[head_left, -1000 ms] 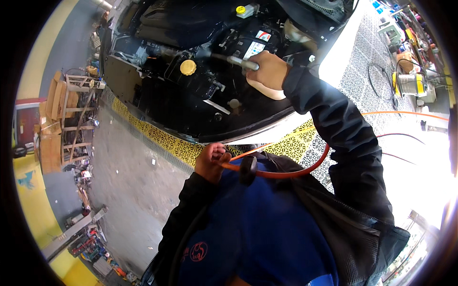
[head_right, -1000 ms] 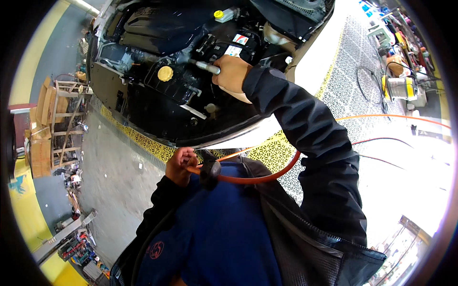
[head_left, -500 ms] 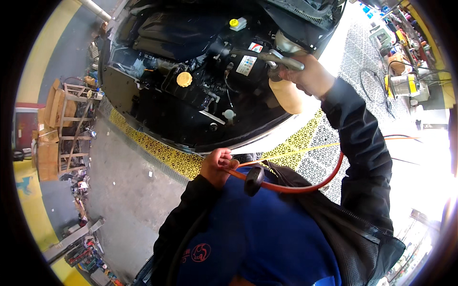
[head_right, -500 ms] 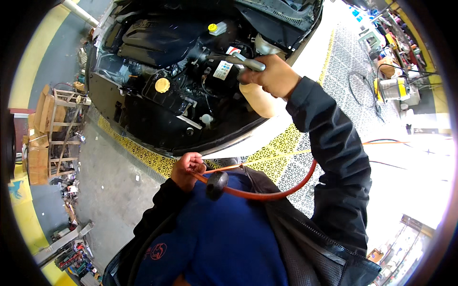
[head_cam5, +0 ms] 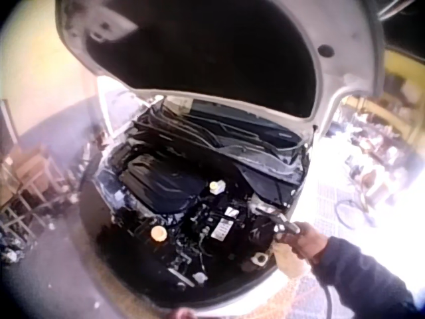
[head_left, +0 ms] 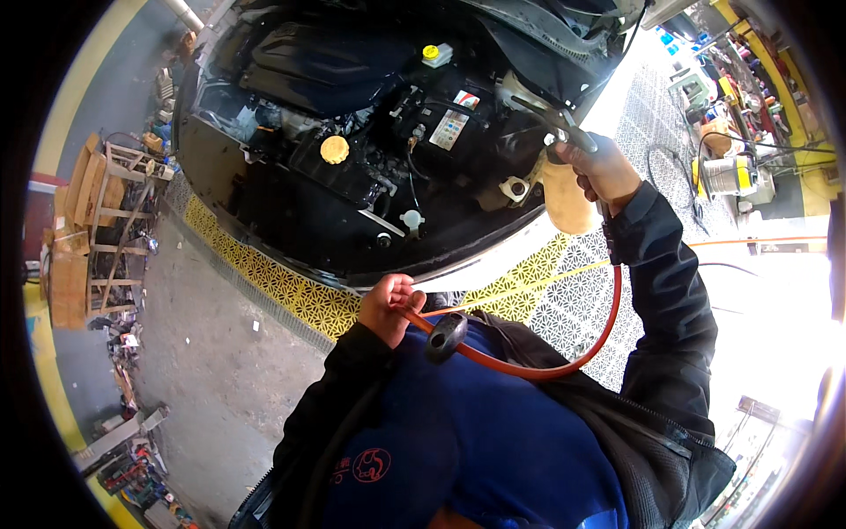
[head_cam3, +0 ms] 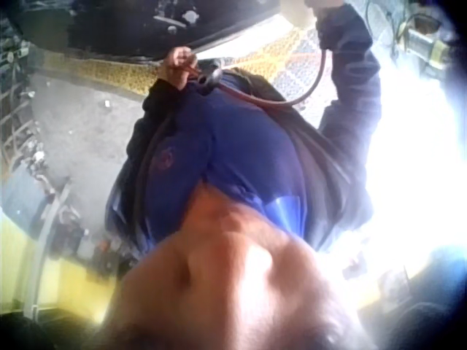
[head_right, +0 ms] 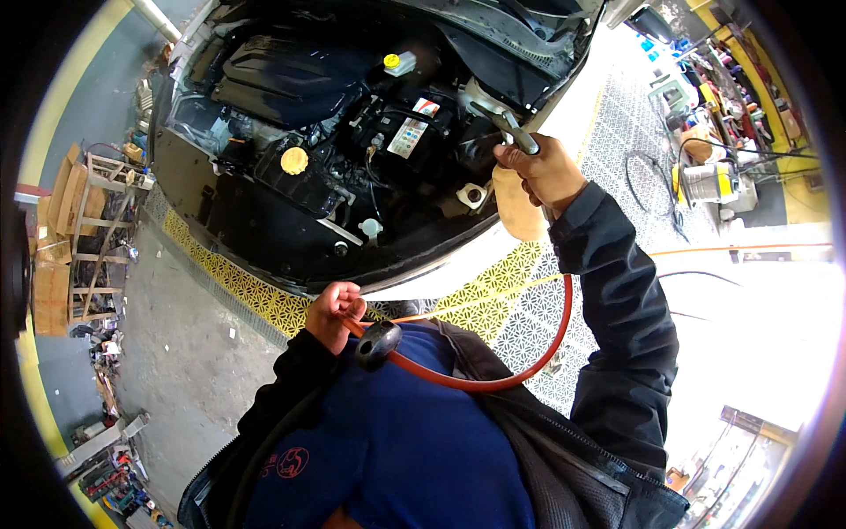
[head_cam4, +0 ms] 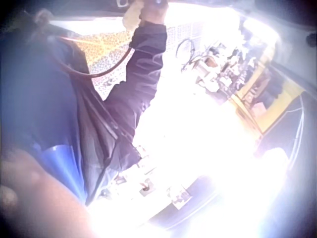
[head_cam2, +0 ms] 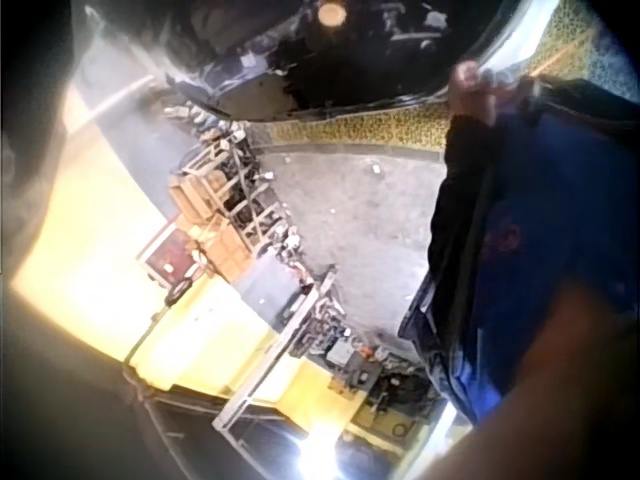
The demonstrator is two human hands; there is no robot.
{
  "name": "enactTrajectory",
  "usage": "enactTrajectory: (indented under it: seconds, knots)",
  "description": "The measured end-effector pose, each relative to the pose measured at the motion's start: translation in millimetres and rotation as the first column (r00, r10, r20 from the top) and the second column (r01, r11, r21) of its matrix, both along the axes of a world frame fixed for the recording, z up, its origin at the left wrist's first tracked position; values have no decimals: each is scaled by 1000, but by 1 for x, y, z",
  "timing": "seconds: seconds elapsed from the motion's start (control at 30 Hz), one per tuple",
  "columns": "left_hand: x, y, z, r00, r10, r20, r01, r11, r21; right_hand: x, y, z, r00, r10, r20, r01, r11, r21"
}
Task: The person sprays a cleaning solution onto the engine bay of a white car using a spray gun, then uses a blue air blower to dry the components. The person moves between the engine and the side of the car, handling the tools and hoses throughout the process.
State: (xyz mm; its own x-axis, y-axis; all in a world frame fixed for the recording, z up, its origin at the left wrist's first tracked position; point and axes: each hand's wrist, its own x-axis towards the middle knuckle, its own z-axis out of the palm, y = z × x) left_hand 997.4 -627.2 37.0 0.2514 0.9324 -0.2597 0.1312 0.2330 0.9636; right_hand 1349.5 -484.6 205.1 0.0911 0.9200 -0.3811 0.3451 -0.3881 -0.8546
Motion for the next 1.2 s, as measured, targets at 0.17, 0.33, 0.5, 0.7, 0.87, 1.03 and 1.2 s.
enactTrajectory:
  seconds: [0.17, 0.33, 0.5, 0.7, 0.87, 1.03, 1.2]
  knots:
    - [-9, -2, 6, 1000, 19, -23, -19, 1000, -3, -12, 16, -1, 994, -86, -63, 89, 995, 39]
    - [-30, -6, -5, 991, 114, 72, -108, 990, -86, -18, 29, -8, 980, -167, -103, 171, 985, 27]
    - [-53, -11, -22, 889, 349, 295, -281, 926, -251, -34, 29, 1, 898, -305, -316, 272, 951, -145]
    - [-79, -8, -21, 801, 549, 240, -424, 802, -420, -67, 54, -14, 845, -362, -394, 392, 920, -5]
    - [-105, -21, -39, 867, 391, 309, -369, 920, -130, -115, 79, -12, 932, -154, -327, 235, 946, 225]
    - [-90, -45, -22, 941, 329, -82, -328, 944, 30, -164, 124, -26, 961, 35, -273, 55, 947, 316]
    - [-105, -40, 26, 936, 312, -166, -328, 941, -79, -215, 178, -35, 962, 161, -221, -86, 945, 315]
